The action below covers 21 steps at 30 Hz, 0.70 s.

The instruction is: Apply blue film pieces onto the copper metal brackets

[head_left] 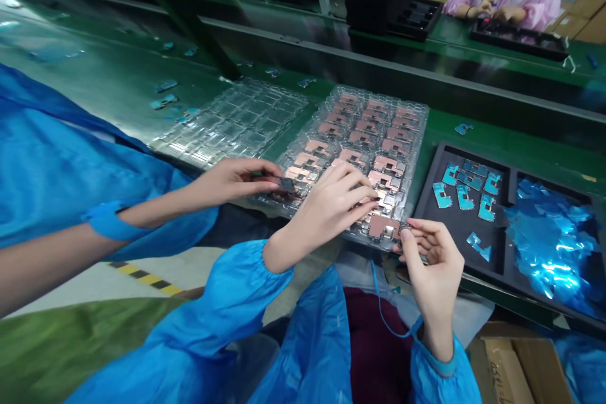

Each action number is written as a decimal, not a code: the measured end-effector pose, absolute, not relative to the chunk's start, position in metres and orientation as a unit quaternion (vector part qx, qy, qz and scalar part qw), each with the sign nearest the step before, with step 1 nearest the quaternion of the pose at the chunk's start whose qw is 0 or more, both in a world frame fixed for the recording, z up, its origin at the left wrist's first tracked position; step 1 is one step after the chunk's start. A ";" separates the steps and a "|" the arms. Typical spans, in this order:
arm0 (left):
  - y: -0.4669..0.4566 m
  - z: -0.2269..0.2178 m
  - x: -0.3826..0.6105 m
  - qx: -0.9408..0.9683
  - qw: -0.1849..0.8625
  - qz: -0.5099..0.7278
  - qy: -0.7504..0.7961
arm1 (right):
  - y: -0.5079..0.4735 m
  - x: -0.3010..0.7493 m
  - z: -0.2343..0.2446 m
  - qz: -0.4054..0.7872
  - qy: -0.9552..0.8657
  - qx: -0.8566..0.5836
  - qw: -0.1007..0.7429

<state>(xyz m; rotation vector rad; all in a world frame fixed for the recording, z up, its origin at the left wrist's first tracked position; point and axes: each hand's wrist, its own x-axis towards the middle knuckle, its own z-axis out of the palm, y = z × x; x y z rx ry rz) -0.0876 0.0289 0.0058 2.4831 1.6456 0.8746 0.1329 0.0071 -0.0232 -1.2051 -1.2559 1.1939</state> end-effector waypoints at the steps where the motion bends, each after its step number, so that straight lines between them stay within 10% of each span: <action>1: 0.024 0.007 -0.088 0.785 0.018 0.316 0.533 | 0.008 0.131 -0.023 0.481 -0.530 -0.498 0.490; 21: -0.025 -0.010 -0.082 0.787 -0.085 0.326 0.517 | 0.026 0.119 -0.016 0.197 -0.797 -0.431 0.375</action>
